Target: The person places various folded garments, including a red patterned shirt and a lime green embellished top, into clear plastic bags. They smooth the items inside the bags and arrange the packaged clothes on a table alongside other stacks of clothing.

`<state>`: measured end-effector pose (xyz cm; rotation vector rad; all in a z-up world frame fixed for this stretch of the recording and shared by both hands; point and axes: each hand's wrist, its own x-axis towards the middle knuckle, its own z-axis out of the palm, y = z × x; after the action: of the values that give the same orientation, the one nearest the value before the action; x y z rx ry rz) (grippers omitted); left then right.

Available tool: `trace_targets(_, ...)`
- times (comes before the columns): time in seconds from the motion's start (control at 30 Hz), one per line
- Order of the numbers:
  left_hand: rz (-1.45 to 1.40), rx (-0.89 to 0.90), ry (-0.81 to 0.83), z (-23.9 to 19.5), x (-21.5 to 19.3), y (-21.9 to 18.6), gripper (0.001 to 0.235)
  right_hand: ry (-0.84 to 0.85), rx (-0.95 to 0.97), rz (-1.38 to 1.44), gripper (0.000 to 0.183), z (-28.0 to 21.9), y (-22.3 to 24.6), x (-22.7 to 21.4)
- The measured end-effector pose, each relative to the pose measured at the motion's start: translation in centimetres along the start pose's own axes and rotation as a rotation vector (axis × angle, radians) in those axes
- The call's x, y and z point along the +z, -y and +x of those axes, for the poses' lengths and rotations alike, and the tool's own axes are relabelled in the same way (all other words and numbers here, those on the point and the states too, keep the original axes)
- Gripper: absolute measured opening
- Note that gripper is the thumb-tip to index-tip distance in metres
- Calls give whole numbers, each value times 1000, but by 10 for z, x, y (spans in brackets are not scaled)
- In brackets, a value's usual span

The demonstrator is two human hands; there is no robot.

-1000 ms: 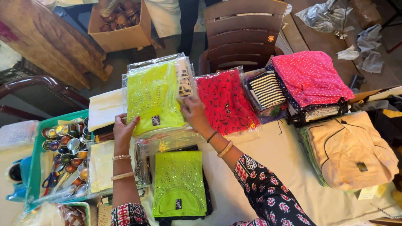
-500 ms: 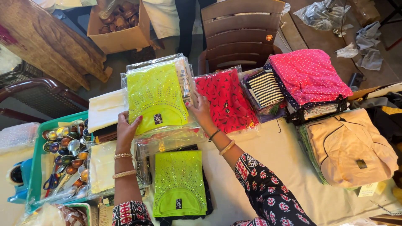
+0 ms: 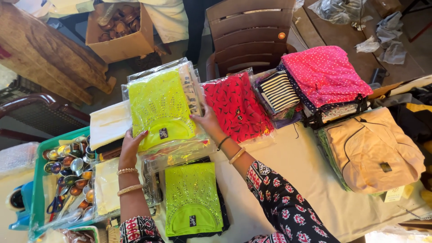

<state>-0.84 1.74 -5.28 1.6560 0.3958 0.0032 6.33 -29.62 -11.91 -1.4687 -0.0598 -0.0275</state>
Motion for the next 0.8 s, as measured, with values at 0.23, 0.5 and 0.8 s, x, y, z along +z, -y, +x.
trace_targets(0.23, -73, -3, 17, -6, -4, 3, 67, -125, -335, -608, 61, -32, 71, 16)
trace_targets(0.5, -144, 26, 10, -11, -3, 0, 66, -45, -316, -650, 64, -18, 50, 22)
trace_targets(0.8, -189, 10, 12, -15, -3, 1, 76, 48, -259, -689, 67, -26, 73, 24)
